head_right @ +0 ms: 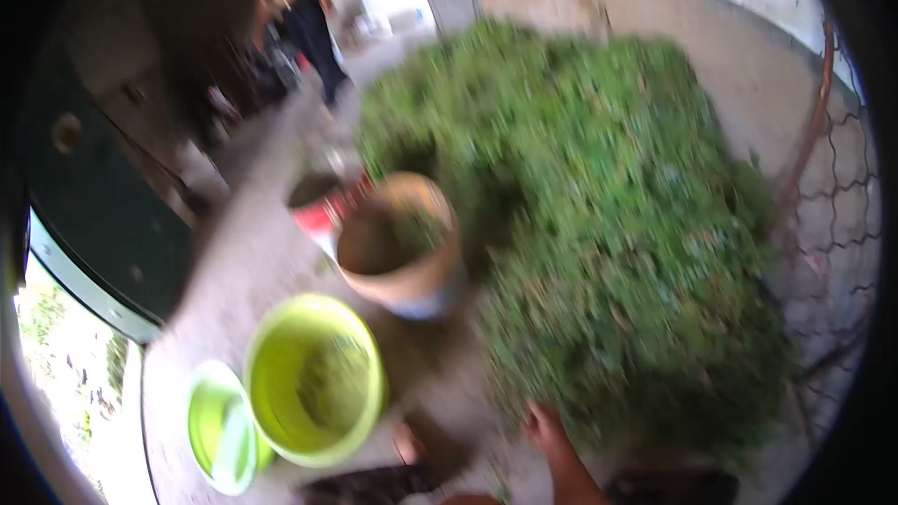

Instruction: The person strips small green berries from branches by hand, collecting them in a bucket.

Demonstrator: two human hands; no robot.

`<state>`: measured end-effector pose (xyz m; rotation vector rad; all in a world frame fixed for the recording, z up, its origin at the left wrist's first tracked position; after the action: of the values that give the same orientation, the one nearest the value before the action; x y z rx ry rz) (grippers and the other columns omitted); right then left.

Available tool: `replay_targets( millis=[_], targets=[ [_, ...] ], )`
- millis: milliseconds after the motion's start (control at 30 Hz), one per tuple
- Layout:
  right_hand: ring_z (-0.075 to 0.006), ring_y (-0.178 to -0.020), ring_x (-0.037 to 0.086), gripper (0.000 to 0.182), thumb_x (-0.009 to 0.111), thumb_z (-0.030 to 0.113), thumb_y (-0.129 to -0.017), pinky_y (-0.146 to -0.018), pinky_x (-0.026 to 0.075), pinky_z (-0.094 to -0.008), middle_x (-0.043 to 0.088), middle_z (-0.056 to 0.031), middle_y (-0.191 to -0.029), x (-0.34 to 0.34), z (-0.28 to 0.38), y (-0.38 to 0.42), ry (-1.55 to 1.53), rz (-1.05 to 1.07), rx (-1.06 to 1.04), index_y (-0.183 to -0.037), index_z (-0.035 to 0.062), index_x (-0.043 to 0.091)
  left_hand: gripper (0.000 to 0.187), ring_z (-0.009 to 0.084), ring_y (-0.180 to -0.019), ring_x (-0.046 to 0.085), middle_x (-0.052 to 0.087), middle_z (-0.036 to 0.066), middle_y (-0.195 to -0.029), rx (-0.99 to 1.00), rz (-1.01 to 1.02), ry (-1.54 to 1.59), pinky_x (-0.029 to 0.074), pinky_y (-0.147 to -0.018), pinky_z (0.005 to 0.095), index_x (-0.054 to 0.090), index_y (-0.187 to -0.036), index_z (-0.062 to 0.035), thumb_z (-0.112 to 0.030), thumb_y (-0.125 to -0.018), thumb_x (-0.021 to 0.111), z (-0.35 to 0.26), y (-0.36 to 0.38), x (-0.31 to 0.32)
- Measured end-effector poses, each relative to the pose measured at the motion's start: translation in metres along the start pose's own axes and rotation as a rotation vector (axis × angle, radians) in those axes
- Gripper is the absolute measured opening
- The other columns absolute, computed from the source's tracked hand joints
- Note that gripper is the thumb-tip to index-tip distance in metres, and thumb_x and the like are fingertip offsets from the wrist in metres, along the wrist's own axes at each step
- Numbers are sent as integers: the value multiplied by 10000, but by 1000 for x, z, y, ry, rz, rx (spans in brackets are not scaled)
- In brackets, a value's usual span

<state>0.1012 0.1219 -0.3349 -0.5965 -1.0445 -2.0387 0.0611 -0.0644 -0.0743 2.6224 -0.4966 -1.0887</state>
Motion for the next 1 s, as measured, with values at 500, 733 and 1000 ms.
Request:
replay_targets(
  millis=[500, 733, 1000],
  targets=[
    [-283, -699, 616, 162, 643, 199, -785, -663, 484, -382, 652, -118, -828, -16, -36, -17, 1216, -431, -166, -876, 68, 616, 67, 224, -621, 638, 587, 83, -689, -333, 103, -23, 497, -480, 338, 570, -797, -86, -133, -751, 558, -25, 28, -52],
    [-271, -636, 578, 225, 695, 186, -755, -613, 467, -357, 584, -128, -697, -9, -63, -21, 1677, -336, -266, -900, 68, 569, 68, 248, -599, 631, 576, 111, -674, -493, -25, -61, 508, -493, 352, 555, -737, -76, -101, -785, 513, -13, 36, -47],
    [-103, -482, 496, 233, 655, 158, -789, -405, 392, -271, 555, -32, -699, -23, -50, 22, 320, -116, 284, -925, 52, 498, 31, 191, -546, 608, 534, 57, -697, -499, -54, -153, 482, -438, 311, 503, -774, -109, -95, -801, 506, -15, 43, -53]
  ],
)
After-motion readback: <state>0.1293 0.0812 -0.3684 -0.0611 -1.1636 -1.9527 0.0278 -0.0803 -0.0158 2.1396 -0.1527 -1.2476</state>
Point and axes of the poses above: each hand's wrist, its own y-axis away from the middle knuckle, its own x-axis out of the palm, z = x × y, the point moved 2 cm from there along -y, towards the middle knuckle
